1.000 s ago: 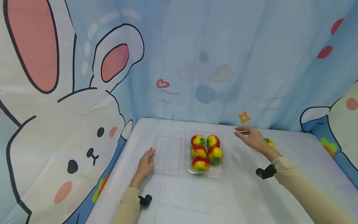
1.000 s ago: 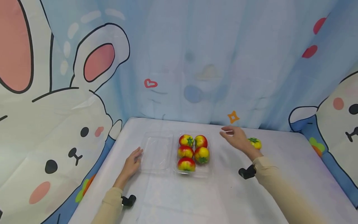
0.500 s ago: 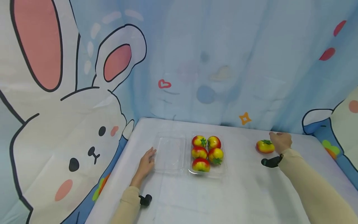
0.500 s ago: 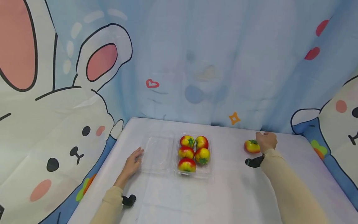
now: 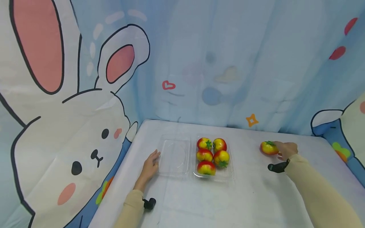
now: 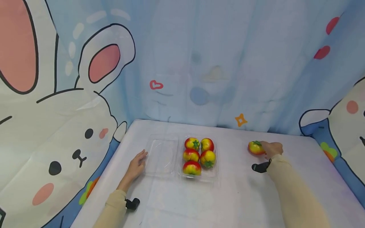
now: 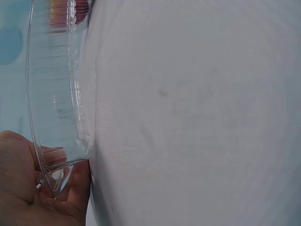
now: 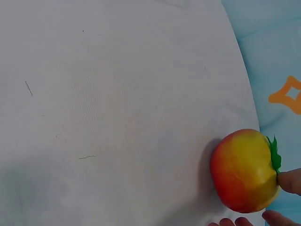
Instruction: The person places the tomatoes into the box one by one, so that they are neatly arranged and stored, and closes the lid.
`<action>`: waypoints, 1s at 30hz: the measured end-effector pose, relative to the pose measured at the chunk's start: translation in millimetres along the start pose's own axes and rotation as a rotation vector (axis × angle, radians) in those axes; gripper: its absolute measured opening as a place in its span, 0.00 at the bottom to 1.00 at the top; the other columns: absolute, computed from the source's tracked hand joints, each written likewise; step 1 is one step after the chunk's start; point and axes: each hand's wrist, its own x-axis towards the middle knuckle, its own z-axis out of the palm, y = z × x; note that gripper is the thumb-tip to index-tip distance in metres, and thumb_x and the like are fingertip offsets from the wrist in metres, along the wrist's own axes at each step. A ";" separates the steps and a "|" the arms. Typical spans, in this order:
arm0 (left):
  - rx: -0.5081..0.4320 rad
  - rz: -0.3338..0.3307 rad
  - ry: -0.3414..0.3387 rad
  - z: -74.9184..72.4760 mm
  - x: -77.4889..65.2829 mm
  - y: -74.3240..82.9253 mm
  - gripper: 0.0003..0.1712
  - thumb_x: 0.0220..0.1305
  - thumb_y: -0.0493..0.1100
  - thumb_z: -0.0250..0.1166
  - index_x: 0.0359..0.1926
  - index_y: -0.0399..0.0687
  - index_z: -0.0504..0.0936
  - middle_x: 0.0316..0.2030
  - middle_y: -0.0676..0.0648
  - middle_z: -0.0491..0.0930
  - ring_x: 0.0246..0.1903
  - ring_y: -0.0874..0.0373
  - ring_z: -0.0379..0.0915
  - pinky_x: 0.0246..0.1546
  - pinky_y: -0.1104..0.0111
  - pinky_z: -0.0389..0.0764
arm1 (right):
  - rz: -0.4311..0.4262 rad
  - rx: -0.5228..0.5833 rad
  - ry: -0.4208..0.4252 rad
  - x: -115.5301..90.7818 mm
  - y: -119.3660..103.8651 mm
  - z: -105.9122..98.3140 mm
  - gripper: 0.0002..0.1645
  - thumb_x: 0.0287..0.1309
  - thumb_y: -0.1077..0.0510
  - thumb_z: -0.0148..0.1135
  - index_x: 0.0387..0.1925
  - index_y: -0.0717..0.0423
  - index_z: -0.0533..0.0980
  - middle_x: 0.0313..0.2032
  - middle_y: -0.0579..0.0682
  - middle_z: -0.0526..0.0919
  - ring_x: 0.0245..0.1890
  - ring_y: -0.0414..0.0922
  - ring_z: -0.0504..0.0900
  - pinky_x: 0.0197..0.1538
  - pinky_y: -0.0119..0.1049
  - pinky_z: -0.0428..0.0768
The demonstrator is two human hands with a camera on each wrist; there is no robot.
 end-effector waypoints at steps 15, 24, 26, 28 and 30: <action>0.038 0.015 0.007 2.2 -0.9 -0.4 0.25 0.62 0.23 0.50 0.61 0.25 0.72 0.68 0.30 0.64 0.64 0.35 0.66 0.67 0.48 0.64 | 0.019 0.082 -0.099 -17.3 -1.8 0.4 0.47 0.67 0.47 0.54 0.73 0.72 0.48 0.68 0.69 0.58 0.57 0.59 0.68 0.50 0.41 0.84; 0.043 0.011 0.004 0.4 -0.5 0.7 0.25 0.62 0.23 0.50 0.62 0.25 0.72 0.68 0.30 0.64 0.64 0.35 0.65 0.67 0.48 0.64 | -0.087 0.042 -0.202 -23.3 -0.9 2.7 0.50 0.66 0.44 0.54 0.73 0.74 0.47 0.71 0.71 0.52 0.65 0.62 0.62 0.30 0.27 0.83; 0.044 0.012 0.004 0.3 -0.7 1.4 0.25 0.62 0.23 0.50 0.61 0.25 0.72 0.68 0.30 0.64 0.65 0.35 0.64 0.67 0.48 0.63 | -0.112 0.023 -0.210 -24.9 -1.0 4.8 0.49 0.67 0.43 0.53 0.72 0.74 0.48 0.71 0.72 0.52 0.64 0.63 0.63 0.28 0.25 0.82; 0.046 0.009 0.004 0.5 -0.7 1.9 0.25 0.62 0.23 0.50 0.61 0.25 0.72 0.68 0.30 0.64 0.65 0.35 0.63 0.68 0.47 0.63 | -0.133 0.010 -0.212 -27.3 -1.7 7.9 0.48 0.67 0.43 0.53 0.72 0.73 0.49 0.70 0.72 0.54 0.63 0.64 0.65 0.31 0.25 0.83; 0.045 0.005 0.001 0.6 -0.9 2.5 0.25 0.62 0.23 0.50 0.62 0.25 0.72 0.68 0.30 0.64 0.65 0.35 0.63 0.68 0.47 0.63 | -0.155 0.008 -0.216 -31.3 -3.2 11.7 0.47 0.68 0.44 0.53 0.72 0.73 0.50 0.70 0.73 0.54 0.61 0.63 0.67 0.38 0.29 0.85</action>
